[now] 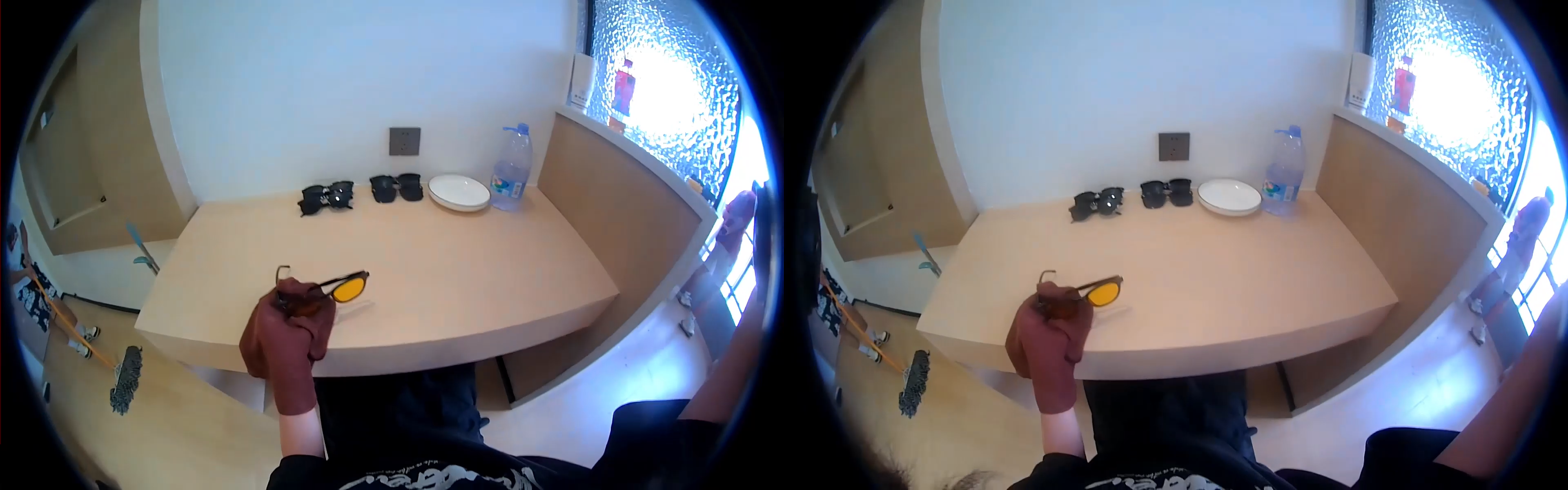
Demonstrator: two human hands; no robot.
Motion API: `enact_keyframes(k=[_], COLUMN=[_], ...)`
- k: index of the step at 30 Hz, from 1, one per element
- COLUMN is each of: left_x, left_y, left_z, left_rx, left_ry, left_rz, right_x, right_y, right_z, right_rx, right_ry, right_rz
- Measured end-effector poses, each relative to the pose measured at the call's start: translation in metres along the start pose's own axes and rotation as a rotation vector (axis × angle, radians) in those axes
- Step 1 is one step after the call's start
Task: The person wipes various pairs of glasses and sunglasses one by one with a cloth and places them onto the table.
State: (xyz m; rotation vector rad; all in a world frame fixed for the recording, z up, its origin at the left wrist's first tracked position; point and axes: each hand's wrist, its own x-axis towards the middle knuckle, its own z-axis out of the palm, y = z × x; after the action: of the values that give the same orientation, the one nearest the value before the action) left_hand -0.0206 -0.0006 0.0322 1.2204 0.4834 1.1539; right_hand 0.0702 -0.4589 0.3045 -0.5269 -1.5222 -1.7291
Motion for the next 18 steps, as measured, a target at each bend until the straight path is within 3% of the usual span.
enact_keyframes(k=[2,4,6,8,9,10,14,16,18], left_x=[-0.005,0.01,0.005,0.001,0.015,0.021,0.019,0.008,0.003], left_y=[-0.008,-0.02,-0.013,-0.012,-0.017,-0.019,-0.022,-0.004,0.0], left_z=[-0.007,-0.006,-0.012,-0.007,-0.022,-0.021,-0.02,-0.011,-0.004], left_rx=[0.065,-0.274,-0.31,0.228,-0.154,-0.158,-0.049,0.225,0.241], left_ry=[0.021,-0.014,-0.092,-0.036,-0.091,-0.087,-0.061,0.013,0.004], left_rz=[0.026,-0.053,-0.103,0.043,-0.208,-0.214,0.025,0.168,0.192], right_x=[-0.003,0.0,0.002,0.003,0.002,0.003,0.003,-0.005,-0.02], right_y=[-0.01,-0.024,-0.033,-0.042,-0.046,-0.05,-0.063,-0.071,-0.082], right_z=[0.001,-0.002,-0.003,-0.007,-0.007,-0.008,-0.003,0.003,0.013], right_rx=[0.0,0.0,0.006,0.022,0.033,0.043,0.068,0.094,0.168], right_ry=[0.004,0.027,0.038,0.041,0.047,0.055,0.064,0.092,0.153], right_rz=[0.004,-0.033,-0.052,-0.076,-0.091,-0.109,-0.101,-0.106,-0.115])
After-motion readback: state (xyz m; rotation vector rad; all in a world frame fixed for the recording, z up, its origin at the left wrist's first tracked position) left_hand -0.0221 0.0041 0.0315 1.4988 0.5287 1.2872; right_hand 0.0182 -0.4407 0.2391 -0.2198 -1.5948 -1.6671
